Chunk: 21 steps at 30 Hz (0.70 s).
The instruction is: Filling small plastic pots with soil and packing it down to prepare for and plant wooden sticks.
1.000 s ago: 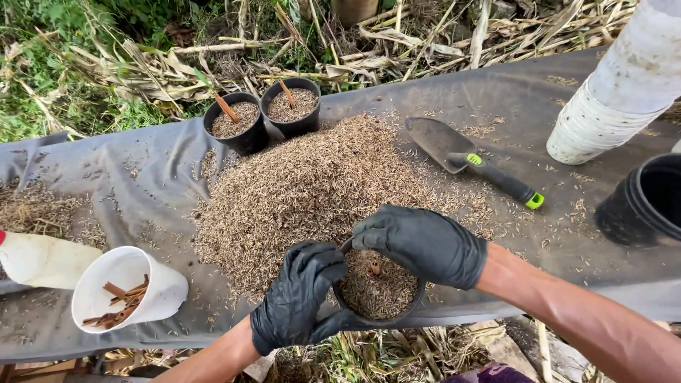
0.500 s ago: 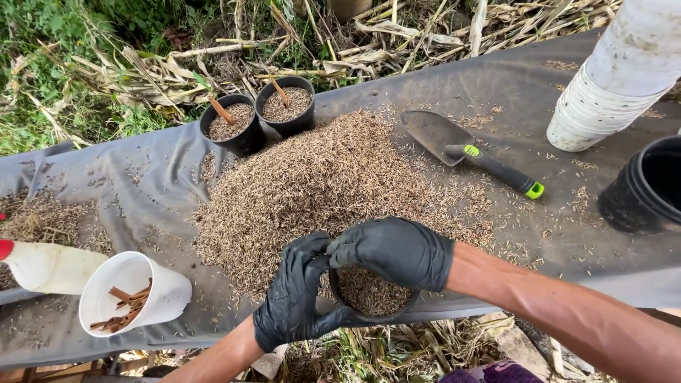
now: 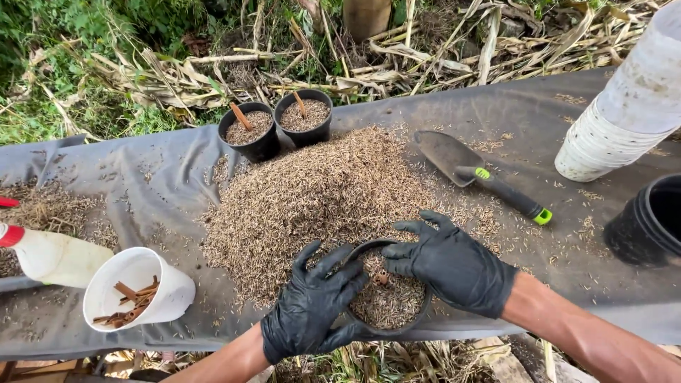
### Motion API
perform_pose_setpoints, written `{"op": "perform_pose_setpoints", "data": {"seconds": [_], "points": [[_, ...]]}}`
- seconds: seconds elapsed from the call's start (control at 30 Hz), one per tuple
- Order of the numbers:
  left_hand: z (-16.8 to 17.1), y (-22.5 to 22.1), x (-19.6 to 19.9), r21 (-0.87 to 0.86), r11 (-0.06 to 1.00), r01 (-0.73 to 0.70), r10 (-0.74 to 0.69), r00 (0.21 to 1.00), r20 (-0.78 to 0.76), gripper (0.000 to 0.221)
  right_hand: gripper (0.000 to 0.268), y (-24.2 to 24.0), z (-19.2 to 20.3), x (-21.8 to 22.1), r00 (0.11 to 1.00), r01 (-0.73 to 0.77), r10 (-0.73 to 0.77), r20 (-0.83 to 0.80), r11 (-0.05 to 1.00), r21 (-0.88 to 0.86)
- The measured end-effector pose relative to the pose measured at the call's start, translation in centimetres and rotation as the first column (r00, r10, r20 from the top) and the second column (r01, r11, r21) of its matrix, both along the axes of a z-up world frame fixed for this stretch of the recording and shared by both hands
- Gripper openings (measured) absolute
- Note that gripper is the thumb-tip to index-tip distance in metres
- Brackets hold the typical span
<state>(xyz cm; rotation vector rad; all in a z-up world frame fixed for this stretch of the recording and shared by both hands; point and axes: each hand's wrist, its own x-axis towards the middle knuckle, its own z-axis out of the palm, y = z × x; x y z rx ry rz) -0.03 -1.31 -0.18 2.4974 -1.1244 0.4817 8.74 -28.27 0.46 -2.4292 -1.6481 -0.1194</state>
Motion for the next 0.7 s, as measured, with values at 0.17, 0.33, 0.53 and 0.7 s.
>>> {"op": "perform_pose_setpoints", "data": {"seconds": [0.17,0.33,0.53,0.7], "points": [[-0.1,0.4,-0.7,0.078,0.997,0.004,-0.019,0.982,0.187,0.05,0.039,0.0,0.7,-1.3,1.0,0.012,-0.011,-0.009,0.998,0.061],[0.3,0.4,-1.1,0.013,0.998,0.065,-0.066,0.992,0.106,0.049,0.018,0.5,1.7,-2.4,0.998,-0.031,0.028,0.052,0.998,0.061],[-0.1,0.2,-1.5,0.065,0.994,0.086,-0.089,0.995,0.043,0.04,0.058,0.9,3.5,-3.3,0.993,-0.112,0.115,-0.04,0.992,0.06],[0.7,0.0,-1.9,0.099,0.987,0.129,-0.126,0.991,-0.04,0.038,0.034,0.6,3.0,-4.1,0.985,-0.163,0.167,-0.054,0.984,0.071]]}}
